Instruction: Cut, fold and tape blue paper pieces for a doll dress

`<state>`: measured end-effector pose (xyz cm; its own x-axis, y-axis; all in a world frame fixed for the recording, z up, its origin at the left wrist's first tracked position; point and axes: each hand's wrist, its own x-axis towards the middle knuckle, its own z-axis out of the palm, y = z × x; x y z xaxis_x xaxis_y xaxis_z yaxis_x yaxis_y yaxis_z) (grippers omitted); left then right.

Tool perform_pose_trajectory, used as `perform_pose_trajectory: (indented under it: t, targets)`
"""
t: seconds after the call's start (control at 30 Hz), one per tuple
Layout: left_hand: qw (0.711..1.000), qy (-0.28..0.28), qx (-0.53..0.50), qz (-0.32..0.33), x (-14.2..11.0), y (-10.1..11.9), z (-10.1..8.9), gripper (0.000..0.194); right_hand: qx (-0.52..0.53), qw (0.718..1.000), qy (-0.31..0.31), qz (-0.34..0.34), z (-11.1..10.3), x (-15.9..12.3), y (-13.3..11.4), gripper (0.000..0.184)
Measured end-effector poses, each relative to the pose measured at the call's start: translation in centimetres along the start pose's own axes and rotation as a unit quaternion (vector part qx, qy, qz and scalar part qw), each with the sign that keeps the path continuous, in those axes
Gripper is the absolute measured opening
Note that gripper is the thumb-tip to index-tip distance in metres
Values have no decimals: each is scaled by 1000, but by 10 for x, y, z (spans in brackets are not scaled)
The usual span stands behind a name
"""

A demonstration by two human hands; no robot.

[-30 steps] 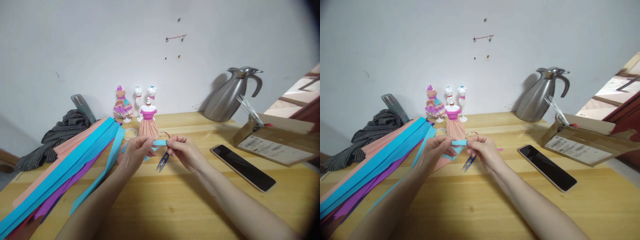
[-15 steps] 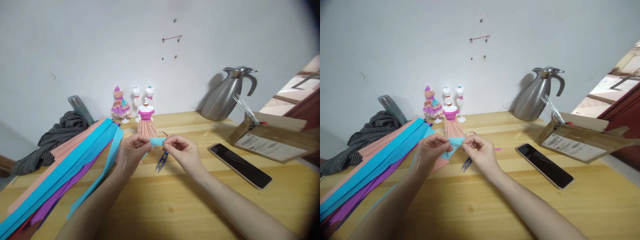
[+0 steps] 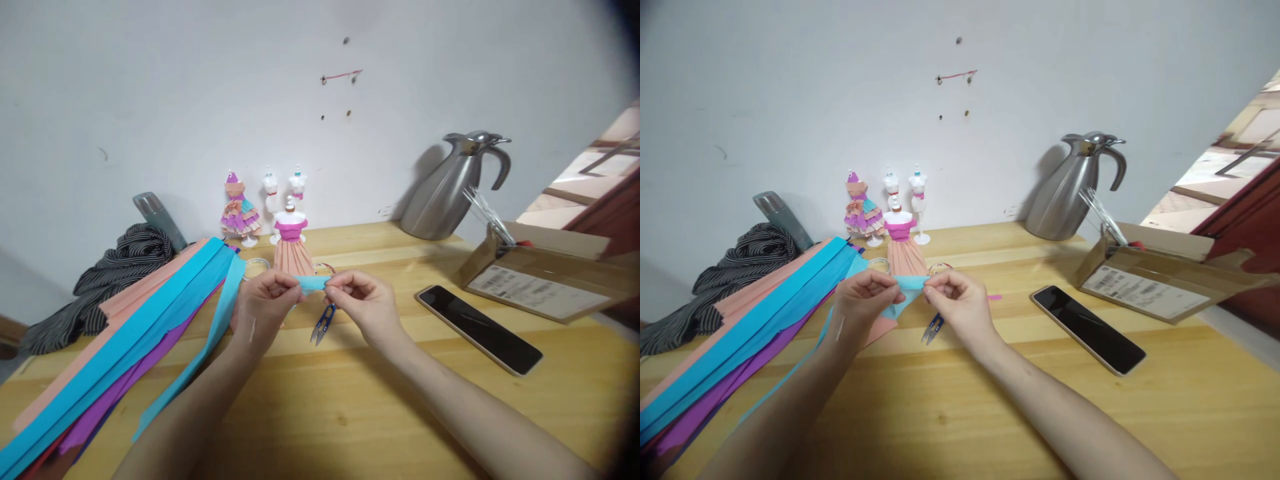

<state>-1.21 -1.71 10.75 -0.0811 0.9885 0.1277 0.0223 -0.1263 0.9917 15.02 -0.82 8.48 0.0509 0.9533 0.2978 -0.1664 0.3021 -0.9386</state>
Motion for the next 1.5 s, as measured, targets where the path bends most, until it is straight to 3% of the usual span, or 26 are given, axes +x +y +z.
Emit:
perform_pose_trajectory:
  t: [0.27,0.4,0.73,0.9,1.2,1.5]
  targets:
    - [999,4,-38,4,1,1,4,8,17,1000,15,18,2,0,-1,12]
    - [999,-4,-18,45,2,-5,1,9,22,999,20,16,2,0,1,14]
    - [974,26,137,177,1,-21,-5,13,-26,995,48,-82,3,-5,7,9]
    - [966,31,167,196,0,-17,-4,12,-49,990,35,-131,0,-6,10,3]
    - [943,48,232,234,-6,-14,-2,15,-184,959,23,-216,-3,-8,13,11]
    - [934,60,243,255,-6,-18,-1,16,-202,946,27,-252,-4,-6,15,12]
